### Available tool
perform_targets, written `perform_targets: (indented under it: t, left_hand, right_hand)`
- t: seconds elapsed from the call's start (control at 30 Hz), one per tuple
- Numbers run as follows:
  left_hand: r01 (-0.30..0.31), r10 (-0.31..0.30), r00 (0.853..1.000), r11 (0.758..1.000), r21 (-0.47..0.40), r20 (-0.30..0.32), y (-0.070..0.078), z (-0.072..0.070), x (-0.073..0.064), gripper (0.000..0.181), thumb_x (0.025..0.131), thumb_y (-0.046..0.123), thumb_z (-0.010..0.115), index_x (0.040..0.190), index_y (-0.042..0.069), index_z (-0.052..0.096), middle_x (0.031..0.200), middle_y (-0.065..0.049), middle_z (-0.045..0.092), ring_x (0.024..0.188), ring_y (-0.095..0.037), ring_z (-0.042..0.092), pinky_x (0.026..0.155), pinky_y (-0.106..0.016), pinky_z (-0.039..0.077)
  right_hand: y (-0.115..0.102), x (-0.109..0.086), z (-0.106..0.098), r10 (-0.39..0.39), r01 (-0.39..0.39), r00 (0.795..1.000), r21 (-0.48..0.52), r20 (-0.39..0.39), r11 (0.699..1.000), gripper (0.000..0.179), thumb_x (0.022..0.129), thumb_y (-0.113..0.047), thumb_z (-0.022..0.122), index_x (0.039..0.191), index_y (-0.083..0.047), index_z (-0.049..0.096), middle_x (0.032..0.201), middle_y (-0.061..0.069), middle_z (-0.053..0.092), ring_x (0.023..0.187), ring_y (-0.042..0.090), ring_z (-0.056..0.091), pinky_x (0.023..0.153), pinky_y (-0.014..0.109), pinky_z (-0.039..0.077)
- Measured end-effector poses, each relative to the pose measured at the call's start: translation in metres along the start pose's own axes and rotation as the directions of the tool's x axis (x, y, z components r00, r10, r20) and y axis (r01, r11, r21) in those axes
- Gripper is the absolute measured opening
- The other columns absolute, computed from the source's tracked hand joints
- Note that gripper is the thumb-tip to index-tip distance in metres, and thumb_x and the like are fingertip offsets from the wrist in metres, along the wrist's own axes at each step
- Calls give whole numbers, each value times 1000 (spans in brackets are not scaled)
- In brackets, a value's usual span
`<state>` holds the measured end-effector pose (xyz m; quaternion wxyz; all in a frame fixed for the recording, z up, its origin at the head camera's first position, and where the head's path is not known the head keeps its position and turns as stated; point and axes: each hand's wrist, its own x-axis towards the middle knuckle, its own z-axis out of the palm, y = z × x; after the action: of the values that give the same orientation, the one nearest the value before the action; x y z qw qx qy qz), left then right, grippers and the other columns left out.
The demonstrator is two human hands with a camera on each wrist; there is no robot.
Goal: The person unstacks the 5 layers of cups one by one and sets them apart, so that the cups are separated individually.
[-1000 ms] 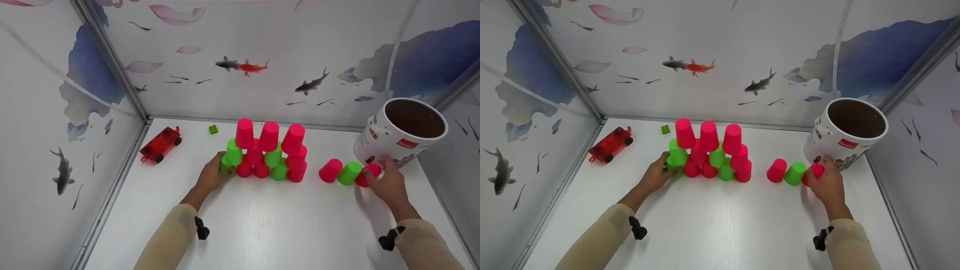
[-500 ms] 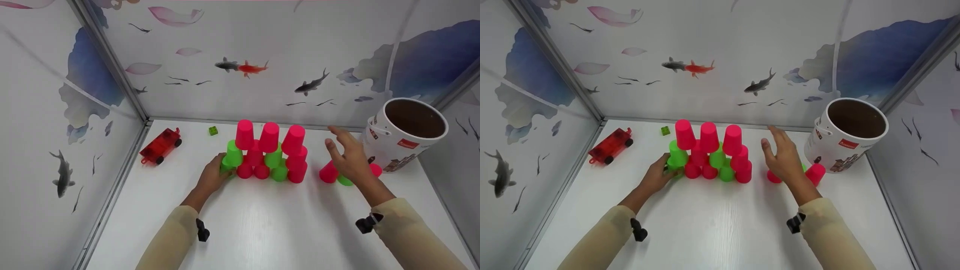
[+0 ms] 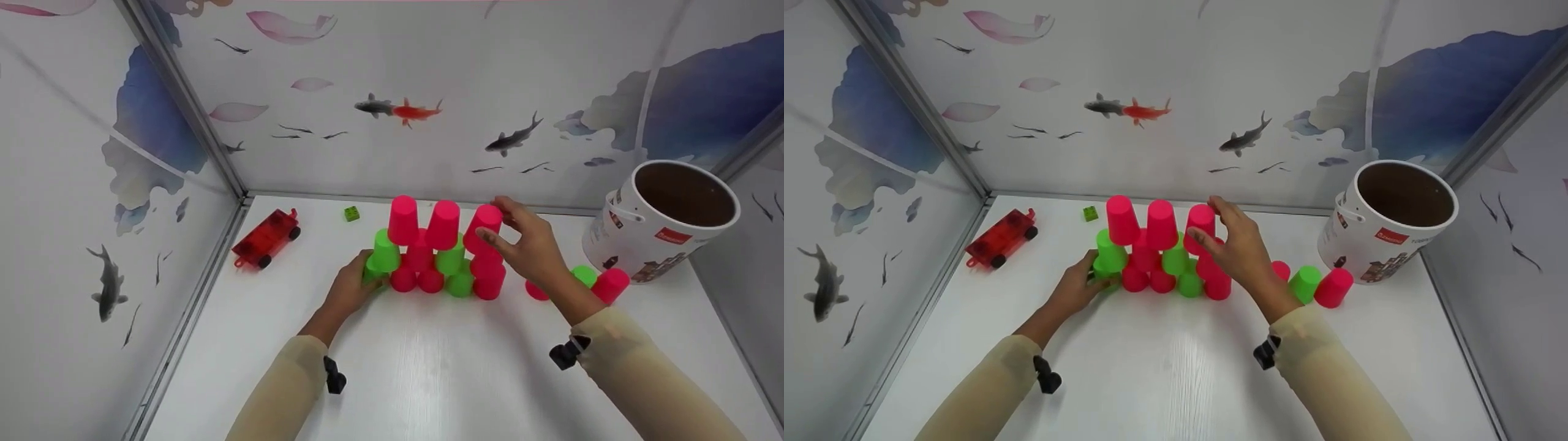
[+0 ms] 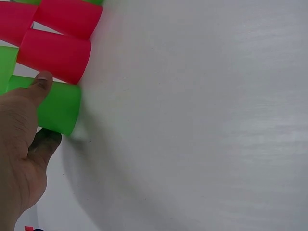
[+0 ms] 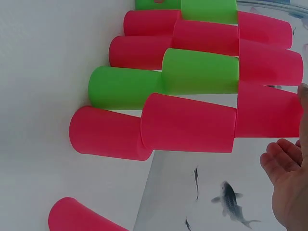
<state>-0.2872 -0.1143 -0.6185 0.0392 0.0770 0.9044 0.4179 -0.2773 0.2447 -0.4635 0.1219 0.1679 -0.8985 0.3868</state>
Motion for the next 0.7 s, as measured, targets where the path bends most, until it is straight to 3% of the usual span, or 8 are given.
perform_targets:
  t: [0.23,0.43,0.5,0.7]
  left_hand:
    - [-2,2,1000,1000,7,2,1,0,-1,62,103,31,80,157,20,50,151,-8,67,142,-30,62,124,-55,48]
    - [-24,24,1000,1000,10,0,1,-1,-1,62,102,25,81,156,19,51,148,-9,69,138,-30,64,121,-54,51]
    - [-25,25,1000,1000,6,2,1,-1,0,62,102,25,81,156,19,51,149,-9,68,139,-30,64,122,-54,50]
    - [8,-8,1000,1000,-5,15,2,0,1,63,103,28,80,158,20,50,152,-6,66,146,-29,60,127,-54,46]
  right_hand:
    - [-1,1,4,14,-14,1000,19,-9,1000,70,93,-15,90,154,-5,58,140,17,72,132,39,70,106,57,62]
    - [-5,0,-9,-18,18,999,0,-35,1000,66,96,-13,88,154,-3,58,139,17,73,132,38,71,105,52,61]
    - [-5,-2,-17,-20,19,999,-19,-49,1000,67,96,-13,88,155,-3,57,141,17,73,133,38,71,105,46,60]
    - [4,-14,-43,-10,6,996,-48,-91,999,67,97,-11,86,156,-3,56,143,19,71,133,42,70,101,7,49]
